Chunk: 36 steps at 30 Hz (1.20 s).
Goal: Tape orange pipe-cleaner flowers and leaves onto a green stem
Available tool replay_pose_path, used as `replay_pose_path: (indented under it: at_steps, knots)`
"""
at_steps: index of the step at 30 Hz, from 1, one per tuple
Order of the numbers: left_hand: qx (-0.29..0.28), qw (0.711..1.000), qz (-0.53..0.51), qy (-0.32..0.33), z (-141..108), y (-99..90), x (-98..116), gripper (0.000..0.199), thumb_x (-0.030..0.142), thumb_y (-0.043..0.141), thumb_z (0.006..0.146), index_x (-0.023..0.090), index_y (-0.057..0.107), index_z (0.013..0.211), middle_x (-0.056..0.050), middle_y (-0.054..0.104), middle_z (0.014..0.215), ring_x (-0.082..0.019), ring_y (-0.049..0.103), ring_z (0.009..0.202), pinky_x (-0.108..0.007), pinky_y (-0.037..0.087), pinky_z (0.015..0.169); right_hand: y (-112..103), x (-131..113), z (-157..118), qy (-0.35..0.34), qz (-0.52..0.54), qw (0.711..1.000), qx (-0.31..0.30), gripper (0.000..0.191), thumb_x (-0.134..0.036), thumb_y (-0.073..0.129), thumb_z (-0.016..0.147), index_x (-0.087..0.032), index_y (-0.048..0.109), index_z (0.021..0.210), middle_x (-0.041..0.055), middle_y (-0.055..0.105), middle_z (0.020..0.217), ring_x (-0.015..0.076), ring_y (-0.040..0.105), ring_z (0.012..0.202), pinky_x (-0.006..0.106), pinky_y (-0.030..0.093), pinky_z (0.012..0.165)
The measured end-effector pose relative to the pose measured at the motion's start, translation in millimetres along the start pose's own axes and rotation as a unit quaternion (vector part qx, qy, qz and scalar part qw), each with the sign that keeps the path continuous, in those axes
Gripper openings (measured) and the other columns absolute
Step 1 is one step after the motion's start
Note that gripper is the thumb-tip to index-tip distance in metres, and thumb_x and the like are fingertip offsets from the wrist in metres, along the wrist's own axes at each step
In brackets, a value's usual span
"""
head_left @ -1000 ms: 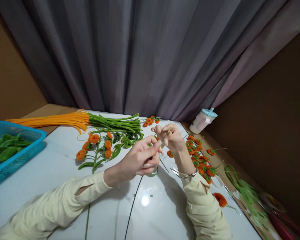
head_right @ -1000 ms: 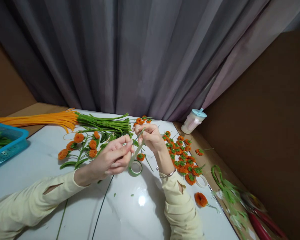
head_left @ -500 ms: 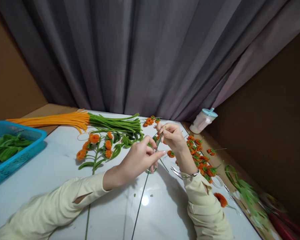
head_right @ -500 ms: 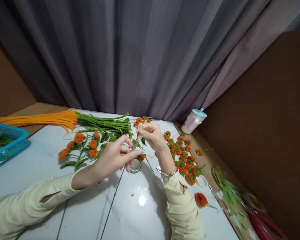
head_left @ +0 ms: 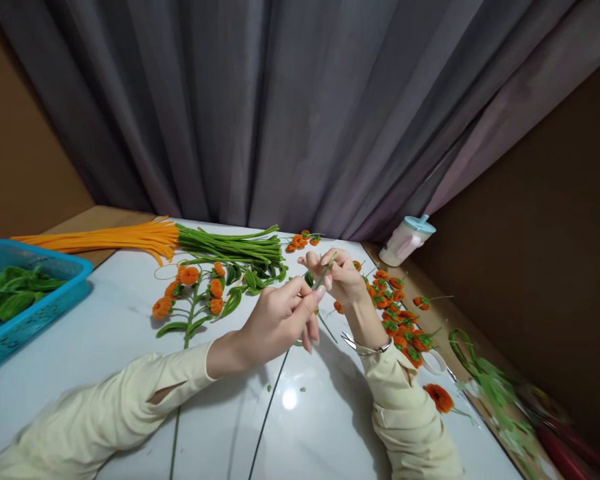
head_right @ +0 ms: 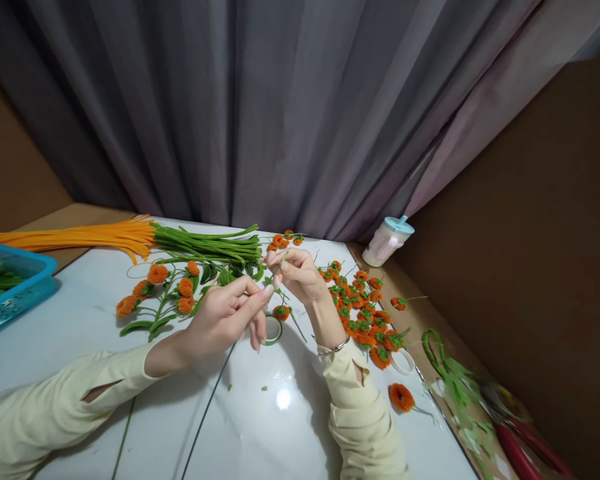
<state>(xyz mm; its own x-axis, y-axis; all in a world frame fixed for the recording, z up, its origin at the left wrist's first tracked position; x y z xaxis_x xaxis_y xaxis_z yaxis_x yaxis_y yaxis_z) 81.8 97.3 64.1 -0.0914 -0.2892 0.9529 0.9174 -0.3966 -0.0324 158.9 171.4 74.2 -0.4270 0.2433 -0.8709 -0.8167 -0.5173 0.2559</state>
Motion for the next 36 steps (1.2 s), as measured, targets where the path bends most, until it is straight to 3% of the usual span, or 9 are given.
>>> replay_pose_path:
  at_steps: [9,14,20,24,36]
  knots:
    - [-0.039,0.993,-0.108,-0.03,2,6.9,-1,0.028,0.039,0.046,0.094,0.018,0.043,0.076,0.003,0.062,0.048,-0.009,0.059,0.035,-0.012,0.035,0.034,4,1,0,0.0,-0.005,1.0,0.005,0.032,-0.057,0.08,0.058,-0.028,0.065,0.058,-0.0077,0.034,0.033,0.0151,0.038,0.051,0.041,0.047,0.079]
    - [-0.045,0.989,-0.132,-0.038,5,7.3,-3,0.031,0.043,0.048,0.093,0.017,0.045,0.076,0.004,0.061,0.047,-0.007,0.056,0.033,-0.011,0.035,0.033,-2,-7,1,-0.004,-0.054,0.999,0.002,0.029,-0.053,0.082,0.059,-0.026,0.071,0.061,-0.0042,0.046,0.034,0.0173,0.046,0.055,0.04,0.046,0.079]
    - [-0.028,0.99,-0.129,-0.047,3,3.5,-2,0.037,0.05,0.057,0.086,0.017,0.044,0.072,0.006,0.057,0.043,-0.005,0.049,0.028,-0.011,0.036,0.03,-8,-17,-1,-0.009,-0.093,0.996,-0.013,0.019,-0.043,0.081,0.065,-0.025,0.076,0.067,-0.0001,0.058,0.047,0.0155,0.049,0.053,0.033,0.045,0.06]
    - [-0.026,0.988,-0.14,-0.053,3,4.3,-2,0.037,0.049,0.059,0.085,0.018,0.043,0.071,0.007,0.057,0.043,-0.005,0.048,0.029,-0.011,0.036,0.029,-8,-18,-2,-0.012,-0.102,0.995,-0.008,0.019,-0.042,0.08,0.066,-0.024,0.075,0.067,0.0004,0.059,0.05,0.0156,0.049,0.054,0.033,0.044,0.056]
    - [-0.039,0.987,-0.149,-0.048,3,8.6,-3,0.034,0.047,0.057,0.087,0.018,0.045,0.075,0.009,0.053,0.042,-0.004,0.043,0.027,-0.011,0.036,0.028,-5,-25,-2,-0.04,-0.086,0.995,-0.004,0.018,-0.041,0.079,0.068,-0.026,0.074,0.06,-0.0013,0.055,0.041,0.0174,0.051,0.06,0.043,0.042,0.091]
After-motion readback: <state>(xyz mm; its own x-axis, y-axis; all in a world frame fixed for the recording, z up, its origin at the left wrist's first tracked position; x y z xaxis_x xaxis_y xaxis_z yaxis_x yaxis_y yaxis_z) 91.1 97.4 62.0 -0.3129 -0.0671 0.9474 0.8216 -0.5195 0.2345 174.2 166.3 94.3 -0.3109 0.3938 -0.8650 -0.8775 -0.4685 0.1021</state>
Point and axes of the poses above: each hand's wrist, its own z-axis towards the middle knuckle, its own y-axis out of the palm, x = y × z, the point moved 9 cm from there along z, towards the middle knuckle
